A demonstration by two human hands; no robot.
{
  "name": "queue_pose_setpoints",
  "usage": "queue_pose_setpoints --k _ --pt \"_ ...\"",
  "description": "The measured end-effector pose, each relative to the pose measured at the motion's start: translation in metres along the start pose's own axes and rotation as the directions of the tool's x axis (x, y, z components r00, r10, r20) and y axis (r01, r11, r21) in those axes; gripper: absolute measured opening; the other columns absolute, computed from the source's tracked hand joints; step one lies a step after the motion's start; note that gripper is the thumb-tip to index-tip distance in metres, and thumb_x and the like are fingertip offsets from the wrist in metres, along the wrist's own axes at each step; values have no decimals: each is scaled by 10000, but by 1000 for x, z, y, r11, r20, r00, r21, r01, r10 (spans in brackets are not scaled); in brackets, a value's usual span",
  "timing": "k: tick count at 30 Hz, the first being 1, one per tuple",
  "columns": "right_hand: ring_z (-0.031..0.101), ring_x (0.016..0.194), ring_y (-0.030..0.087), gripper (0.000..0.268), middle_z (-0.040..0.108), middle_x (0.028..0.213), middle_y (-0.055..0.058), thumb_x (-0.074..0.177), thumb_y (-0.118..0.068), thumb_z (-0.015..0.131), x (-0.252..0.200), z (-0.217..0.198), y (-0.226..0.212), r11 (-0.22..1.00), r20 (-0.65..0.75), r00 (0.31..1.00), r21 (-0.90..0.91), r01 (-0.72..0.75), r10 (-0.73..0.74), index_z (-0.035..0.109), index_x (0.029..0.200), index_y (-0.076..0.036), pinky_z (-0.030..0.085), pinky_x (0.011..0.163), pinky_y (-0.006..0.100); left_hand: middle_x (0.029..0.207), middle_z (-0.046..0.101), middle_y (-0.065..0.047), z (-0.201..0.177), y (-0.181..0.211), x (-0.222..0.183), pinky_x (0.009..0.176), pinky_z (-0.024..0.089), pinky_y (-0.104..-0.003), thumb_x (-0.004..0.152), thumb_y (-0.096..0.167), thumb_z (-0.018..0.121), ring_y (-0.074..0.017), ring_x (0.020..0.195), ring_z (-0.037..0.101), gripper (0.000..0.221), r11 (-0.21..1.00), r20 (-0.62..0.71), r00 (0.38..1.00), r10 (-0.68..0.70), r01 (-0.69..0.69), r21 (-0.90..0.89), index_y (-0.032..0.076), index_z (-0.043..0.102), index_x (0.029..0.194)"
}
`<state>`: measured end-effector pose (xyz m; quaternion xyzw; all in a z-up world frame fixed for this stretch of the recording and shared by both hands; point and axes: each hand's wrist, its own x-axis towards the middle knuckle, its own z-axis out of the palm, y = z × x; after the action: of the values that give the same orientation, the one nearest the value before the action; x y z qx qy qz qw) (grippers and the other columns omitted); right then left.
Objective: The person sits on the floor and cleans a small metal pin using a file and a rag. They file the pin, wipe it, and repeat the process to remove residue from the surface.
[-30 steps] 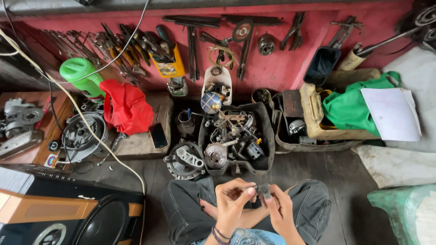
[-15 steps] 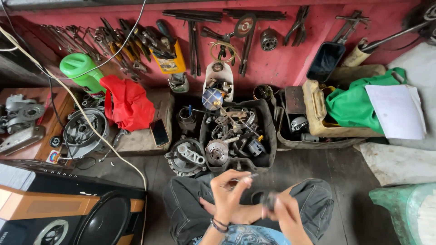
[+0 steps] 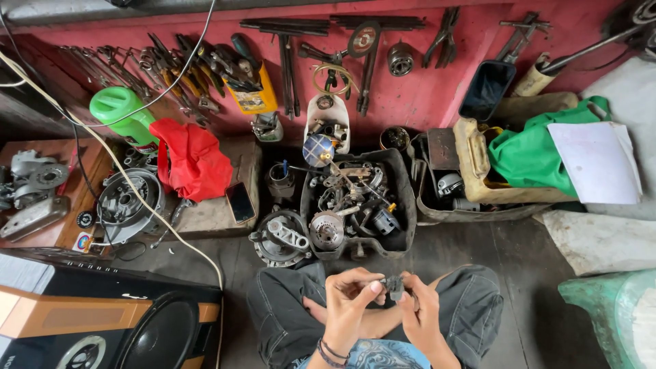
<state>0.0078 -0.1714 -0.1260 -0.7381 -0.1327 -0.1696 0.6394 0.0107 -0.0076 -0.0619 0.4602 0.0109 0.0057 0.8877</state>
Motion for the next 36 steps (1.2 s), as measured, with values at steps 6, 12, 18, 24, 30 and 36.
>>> queue_pose_setpoints --k 6,12,18,24,30,36 --pt "476 637 109 199 745 958 112 988 -94 572 15 5 15 911 31 937 221 -347 349 642 1065 76 430 556 230 797 675 -155 6 37 -7 559 515 -287 849 -4 747 -192 609 594 111 984 102 991 90 -73 -162 -97 755 909" --pt "333 551 97 417 442 581 16 1083 -221 488 5 -12 11 688 165 864 542 -482 476 685 869 79 246 485 267 824 743 -142 10 19 7 605 541 -219 776 -128 768 -161 654 665 145 987 70 997 18 -29 160 -131 784 920" --pt "281 512 104 432 453 606 47 1059 -219 494 -19 -25 19 608 308 814 548 -574 492 650 876 140 206 466 271 762 755 -104 8 17 13 539 480 -203 728 -108 776 -114 606 587 155 902 -10 972 235 -215 375 -77 811 875" --pt "403 552 91 326 682 812 138 1029 -157 506 -22 -23 5 765 225 910 493 -414 347 672 978 119 310 487 212 794 731 -107 4 15 12 614 567 -220 771 -112 772 -150 656 671 133 939 -61 982 180 -153 309 -92 794 900" --pt "352 570 62 232 506 647 -35 971 -194 606 28 -5 -4 950 93 959 138 -280 269 659 831 -17 279 506 220 775 669 -145 6 27 -4 615 561 -305 807 -110 716 -206 644 623 74 998 104 994 38 -43 41 -121 741 875" --pt "381 527 72 462 586 653 54 1038 -313 532 14 -18 3 851 117 902 302 -430 414 724 875 74 253 441 220 823 744 -117 15 30 0 593 492 -217 759 -44 804 -139 654 634 114 938 141 982 123 -161 307 -75 789 868"
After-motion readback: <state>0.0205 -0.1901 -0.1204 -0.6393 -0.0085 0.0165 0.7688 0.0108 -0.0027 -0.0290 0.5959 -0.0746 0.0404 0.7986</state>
